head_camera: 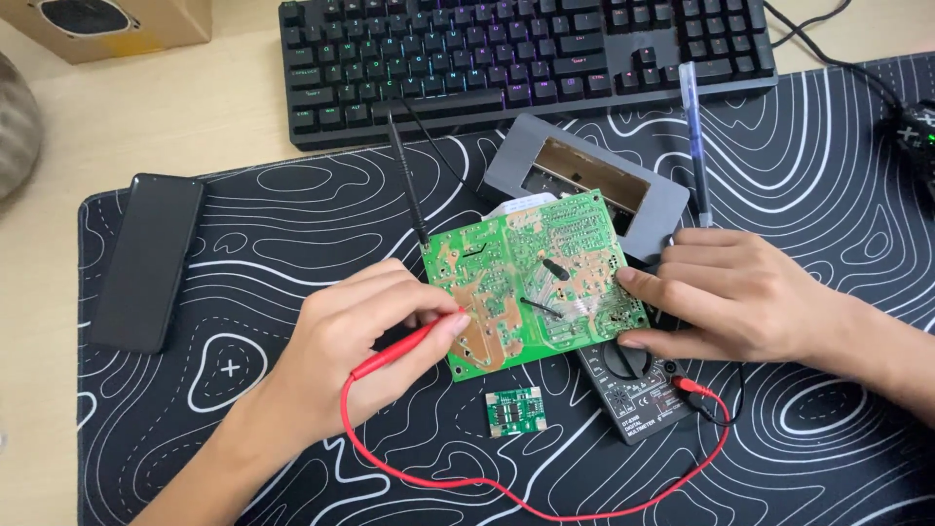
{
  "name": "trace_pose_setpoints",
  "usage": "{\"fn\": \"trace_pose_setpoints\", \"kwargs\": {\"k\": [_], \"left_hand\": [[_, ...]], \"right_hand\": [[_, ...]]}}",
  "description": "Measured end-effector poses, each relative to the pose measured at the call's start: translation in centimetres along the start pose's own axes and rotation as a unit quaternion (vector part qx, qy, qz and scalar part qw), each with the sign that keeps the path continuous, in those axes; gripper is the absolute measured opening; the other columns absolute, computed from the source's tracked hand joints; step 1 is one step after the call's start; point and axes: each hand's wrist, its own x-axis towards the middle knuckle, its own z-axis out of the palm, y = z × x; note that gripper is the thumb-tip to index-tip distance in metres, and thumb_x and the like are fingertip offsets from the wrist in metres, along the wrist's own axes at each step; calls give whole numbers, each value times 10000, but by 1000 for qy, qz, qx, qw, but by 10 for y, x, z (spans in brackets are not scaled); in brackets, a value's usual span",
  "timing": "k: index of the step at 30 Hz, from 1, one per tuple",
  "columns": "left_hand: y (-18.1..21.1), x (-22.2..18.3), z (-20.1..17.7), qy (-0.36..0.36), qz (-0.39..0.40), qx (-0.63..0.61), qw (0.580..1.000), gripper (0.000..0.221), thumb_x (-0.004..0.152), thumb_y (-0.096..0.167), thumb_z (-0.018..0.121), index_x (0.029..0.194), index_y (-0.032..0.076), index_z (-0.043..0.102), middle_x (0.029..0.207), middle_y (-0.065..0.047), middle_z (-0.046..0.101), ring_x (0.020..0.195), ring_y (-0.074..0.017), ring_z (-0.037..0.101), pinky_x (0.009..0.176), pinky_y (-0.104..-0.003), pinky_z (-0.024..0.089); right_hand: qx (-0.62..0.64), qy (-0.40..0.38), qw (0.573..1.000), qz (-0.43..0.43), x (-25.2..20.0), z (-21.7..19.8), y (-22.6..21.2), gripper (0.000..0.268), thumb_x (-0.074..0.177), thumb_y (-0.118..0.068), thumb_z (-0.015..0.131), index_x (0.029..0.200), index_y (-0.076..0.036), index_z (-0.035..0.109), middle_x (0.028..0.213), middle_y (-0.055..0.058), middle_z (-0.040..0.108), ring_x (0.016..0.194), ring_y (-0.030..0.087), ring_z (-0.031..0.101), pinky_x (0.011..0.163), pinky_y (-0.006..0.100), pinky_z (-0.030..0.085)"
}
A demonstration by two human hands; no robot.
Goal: Using a multimeter probe to test electrical components and traces on a green circuit board.
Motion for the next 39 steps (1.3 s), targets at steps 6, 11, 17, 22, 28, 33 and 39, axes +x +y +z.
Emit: {"fn": "trace_pose_setpoints", "kwargs": {"k": [6, 11, 17, 22, 28, 33, 39], "left_hand": [[-1, 1, -3, -4, -2, 12, 1000, 90, 1069, 83, 782, 1020, 13, 753, 828, -66, 723, 753, -200, 627, 750, -309, 559], [0, 1, -1, 1, 20, 28, 999, 92, 1068, 62, 799, 1045, -5, 741, 828, -74, 697, 729, -215, 604, 745, -316, 555], [1, 1, 2, -6, 20, 15, 1000, 87, 1081, 69, 787, 1034, 19, 733, 827, -58, 676, 713, -210, 566, 753, -323, 527], [-1, 0, 5, -5, 31, 0, 1000, 75, 1085, 60, 784, 1050, 21, 730, 847, -60, 690, 737, -208, 572, 754, -317, 530], [-2, -1, 5, -7, 25, -15, 1000, 73, 1085, 43, 781, 1038, 24, 729, 857, -54, 714, 756, -196, 599, 769, -309, 541], [-3, -2, 3, -12, 15, -26, 999, 75, 1089, 57, 775, 1044, 32, 722, 875, -52, 711, 774, -208, 609, 775, -314, 547], [-7, -3, 0, -1, -2, -47, 999, 59, 1085, 68, 771, 1055, 43, 727, 852, -42, 698, 778, -198, 629, 795, -317, 558]], "right_hand": [[-6, 2, 1000, -3, 1, -1, 0, 431, 1070, -331, 852, 1171, 56, 691, 719, 44, 555, 597, 208, 548, 590, 359, 505], [-22, 11, 1000, -10, -4, 0, 5, 458, 1087, -397, 799, 1195, 40, 714, 710, 30, 568, 594, 194, 548, 592, 366, 477], [-20, 34, 999, 6, -8, -5, 11, 325, 1083, -226, 807, 1196, 55, 687, 728, 38, 618, 593, 194, 534, 608, 384, 483], [24, 76, 996, 28, 25, -13, 7, 203, 1002, -70, 873, 936, 23, 706, 725, 76, 625, 580, 238, 520, 590, 389, 438], [34, 8, 995, 98, 61, -5, 0, 651, 1064, -360, 877, 1507, -3, 562, 910, 27, 616, 780, 185, 608, 755, 381, 512], [64, 43, 995, 57, 81, -10, -6, 156, 1081, -149, 758, 1085, 6, 767, 968, 73, 794, 778, 223, 642, 801, 395, 505], [156, 42, 977, 140, 59, -24, -11, 119, 1030, -109, 737, 1057, 6, 747, 913, 72, 795, 771, 186, 732, 776, 301, 612]]}}
